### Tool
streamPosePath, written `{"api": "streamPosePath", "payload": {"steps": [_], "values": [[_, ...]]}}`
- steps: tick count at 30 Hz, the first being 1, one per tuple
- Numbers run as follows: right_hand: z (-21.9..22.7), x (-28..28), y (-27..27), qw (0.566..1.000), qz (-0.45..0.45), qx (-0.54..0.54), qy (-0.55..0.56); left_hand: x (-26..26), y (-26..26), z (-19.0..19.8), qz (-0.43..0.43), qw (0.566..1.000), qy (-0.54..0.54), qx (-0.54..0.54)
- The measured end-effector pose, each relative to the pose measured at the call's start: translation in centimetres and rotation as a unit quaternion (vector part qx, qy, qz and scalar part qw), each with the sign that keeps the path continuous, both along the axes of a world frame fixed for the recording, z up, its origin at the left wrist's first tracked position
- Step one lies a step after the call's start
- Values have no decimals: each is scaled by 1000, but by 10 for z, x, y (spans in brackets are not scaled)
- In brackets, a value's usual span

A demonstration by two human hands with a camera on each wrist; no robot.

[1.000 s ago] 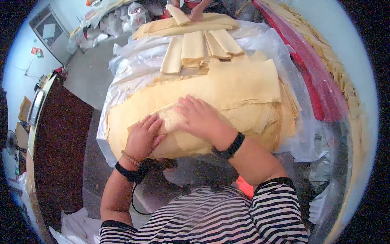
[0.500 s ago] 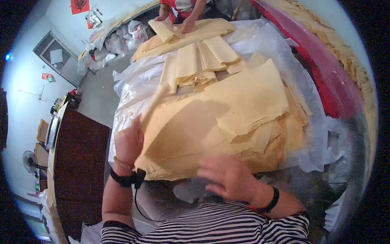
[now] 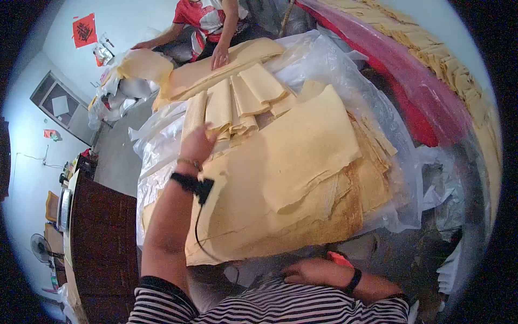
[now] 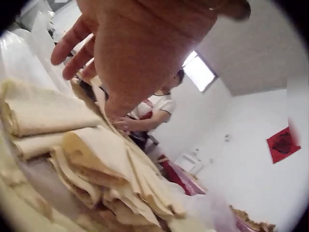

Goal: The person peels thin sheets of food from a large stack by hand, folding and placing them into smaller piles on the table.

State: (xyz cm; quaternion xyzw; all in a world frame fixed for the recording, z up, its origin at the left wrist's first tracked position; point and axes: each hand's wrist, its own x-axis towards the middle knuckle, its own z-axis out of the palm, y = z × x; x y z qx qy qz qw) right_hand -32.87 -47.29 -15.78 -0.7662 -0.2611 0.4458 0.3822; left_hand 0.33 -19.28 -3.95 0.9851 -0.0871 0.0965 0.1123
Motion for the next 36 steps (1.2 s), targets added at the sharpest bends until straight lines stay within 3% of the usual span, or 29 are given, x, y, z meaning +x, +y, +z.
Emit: {"api": "streamPosePath", "payload": {"steps": [1,2,3,4,6,7,8,10,12,14,16,17,18,20,21,22,25,27,30,34,36], "values": [[-5,0,2,999,9,-31,18,-32,-11,1,-20,998,45,-33],[-24,0,7,998,26,-50,42,-68,-18,-5,-104,992,-2,-71],[-44,-1,12,997,19,-45,61,-107,-24,0,-190,972,33,-137],[-64,-2,16,996,9,-40,79,-144,-27,-6,-246,961,22,-122],[-100,-7,17,994,-14,17,110,-216,-22,-1,-334,897,193,-215],[-121,-12,11,989,-27,69,125,-241,-13,-8,-410,860,254,-166],[-142,-13,11,982,-36,80,167,-271,-10,-8,-408,844,288,-196],[-183,-12,13,958,-54,60,277,-304,17,-52,-397,801,387,-226],[-198,-4,22,969,-17,2,247,-327,54,-118,-318,807,423,-262],[-198,6,31,995,61,-55,55,-344,109,-231,-326,858,360,-169],[-195,12,32,987,71,-121,83,-351,112,-265,-346,872,317,141],[-195,14,31,980,72,-154,102,-353,107,-265,-308,874,322,194],[-244,12,32,983,91,-150,59,-355,102,-265,-270,870,328,249],[-266,8,29,980,32,-139,135,-364,86,-233,-115,891,411,157],[-274,7,30,976,5,-133,171,-363,87,-240,-152,896,396,135],[-303,6,34,975,21,-172,139,-361,92,-253,-186,899,381,113],[-240,8,44,970,126,-201,60,-353,104,-280,-218,904,359,82],[-219,8,43,976,140,-160,56,-348,104,-280,-213,902,359,113],[-207,11,42,979,121,-156,51,-341,86,-248,-211,893,359,171],[-220,9,37,987,35,-129,90,-337,72,-219,-229,873,400,157],[-254,12,33,982,62,-148,98,-337,61,-184,-216,868,426,138]]}}
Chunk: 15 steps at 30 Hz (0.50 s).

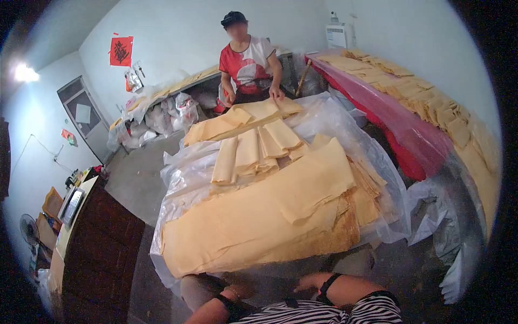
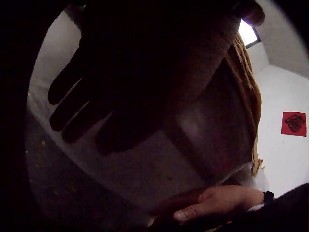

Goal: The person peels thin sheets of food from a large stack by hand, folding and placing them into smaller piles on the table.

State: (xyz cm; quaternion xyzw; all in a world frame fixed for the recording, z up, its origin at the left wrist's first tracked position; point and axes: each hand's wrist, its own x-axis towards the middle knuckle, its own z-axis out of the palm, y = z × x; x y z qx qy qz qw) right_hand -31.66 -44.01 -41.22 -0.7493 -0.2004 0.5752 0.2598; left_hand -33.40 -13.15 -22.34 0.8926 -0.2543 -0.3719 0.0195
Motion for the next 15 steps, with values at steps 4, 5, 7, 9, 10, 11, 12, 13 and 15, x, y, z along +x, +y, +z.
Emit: {"api": "streamPosePath", "payload": {"steps": [4,5,7,9,10,11,12,13,15], "values": [[27,-1,0,996,-42,-51,64,-2,-11,25,12,1000,0,20],[20,-2,1,995,-58,-59,64,0,-8,7,7,1000,-10,17],[-11,-5,-1,991,-92,-74,65,0,4,-30,7,999,-35,-17],[5,1,-1,999,-21,-37,-4,1,7,-38,16,998,-37,-43],[16,2,0,999,16,-19,-38,3,5,-35,20,999,-22,-38],[29,2,2,999,11,-29,-28,3,3,-33,23,999,-8,-34],[42,2,3,999,6,-39,-19,4,3,-42,19,999,-21,-38],[48,2,4,999,1,-50,-10,4,6,-58,15,998,-35,-43],[47,3,1,998,10,-22,-53,8,7,-70,15,998,-41,-49]]}}
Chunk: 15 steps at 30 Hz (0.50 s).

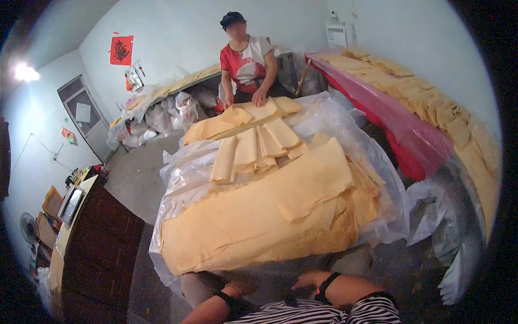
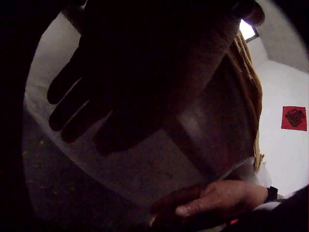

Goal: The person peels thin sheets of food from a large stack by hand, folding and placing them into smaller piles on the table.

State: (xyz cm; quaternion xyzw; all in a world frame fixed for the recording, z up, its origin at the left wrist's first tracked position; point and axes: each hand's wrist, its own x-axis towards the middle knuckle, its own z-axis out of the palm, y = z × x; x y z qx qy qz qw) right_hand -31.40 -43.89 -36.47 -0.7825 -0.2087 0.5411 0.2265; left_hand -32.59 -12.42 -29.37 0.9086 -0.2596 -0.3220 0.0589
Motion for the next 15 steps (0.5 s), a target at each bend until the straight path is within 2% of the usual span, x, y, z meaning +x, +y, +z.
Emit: {"api": "streamPosePath", "payload": {"steps": [1,5,10,11,13,15], "values": [[-1,-2,-1,1000,5,14,-20,1,0,-2,2,1000,12,-1],[-17,-1,-2,999,-13,19,31,-4,0,9,0,1000,-4,-20],[-13,-3,-2,995,-45,19,90,-2,-8,19,9,998,50,23],[-25,-3,-2,995,-49,4,86,-1,-9,23,5,998,53,26],[-47,-3,-1,995,-58,-27,78,1,-14,37,-2,997,51,59],[-43,-1,1,998,-10,-35,51,4,-22,64,-13,995,47,88]]}}
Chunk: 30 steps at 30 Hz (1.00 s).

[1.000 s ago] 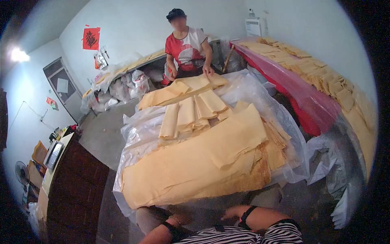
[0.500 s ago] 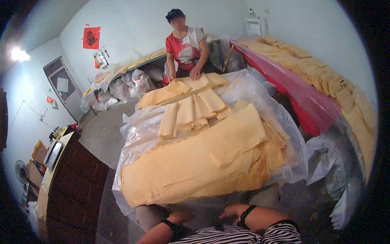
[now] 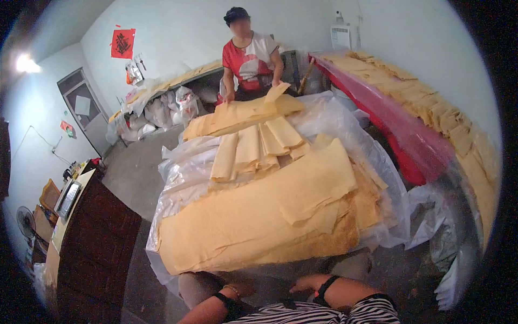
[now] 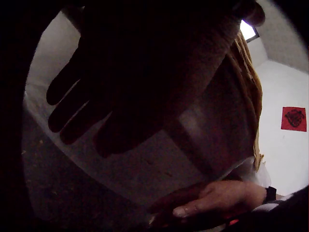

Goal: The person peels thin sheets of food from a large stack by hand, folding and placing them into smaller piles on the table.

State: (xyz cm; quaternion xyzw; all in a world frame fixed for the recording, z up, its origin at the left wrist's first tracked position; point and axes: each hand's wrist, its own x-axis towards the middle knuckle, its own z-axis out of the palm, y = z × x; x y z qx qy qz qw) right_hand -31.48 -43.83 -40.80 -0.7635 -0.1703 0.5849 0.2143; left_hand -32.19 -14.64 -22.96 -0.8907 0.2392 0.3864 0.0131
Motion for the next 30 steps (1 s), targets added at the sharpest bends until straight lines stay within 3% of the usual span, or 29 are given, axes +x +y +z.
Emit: {"api": "streamPosePath", "payload": {"steps": [1,3,5,7,10,12,17,21,25,28,30], "values": [[5,-3,1,1000,25,-3,-9,1,-6,19,-8,1000,-2,11],[51,-3,3,1000,21,-10,-1,-4,-3,5,-20,1000,-10,-3],[55,-4,1,1000,4,20,-14,-8,13,-51,-21,998,-27,-52],[37,-6,-1,995,-25,89,-44,-10,14,-42,9,997,-15,-71],[21,-6,-3,994,-42,95,-22,-12,16,-51,26,993,-38,-106],[10,-3,-2,998,-6,66,5,-14,19,-63,21,993,-48,-105],[-20,-9,-6,995,-48,88,-16,-6,1,-12,6,999,-18,-32],[-49,-7,-6,994,-41,96,-37,-8,11,-42,29,997,-35,-64],[-22,-9,-6,994,-46,96,-39,-13,18,-59,10,994,-62,-92],[24,-2,-3,996,-28,50,73,-10,20,-65,32,994,-17,-107],[41,-2,-3,997,-18,67,45,-10,18,-59,55,991,-4,-124]]}}
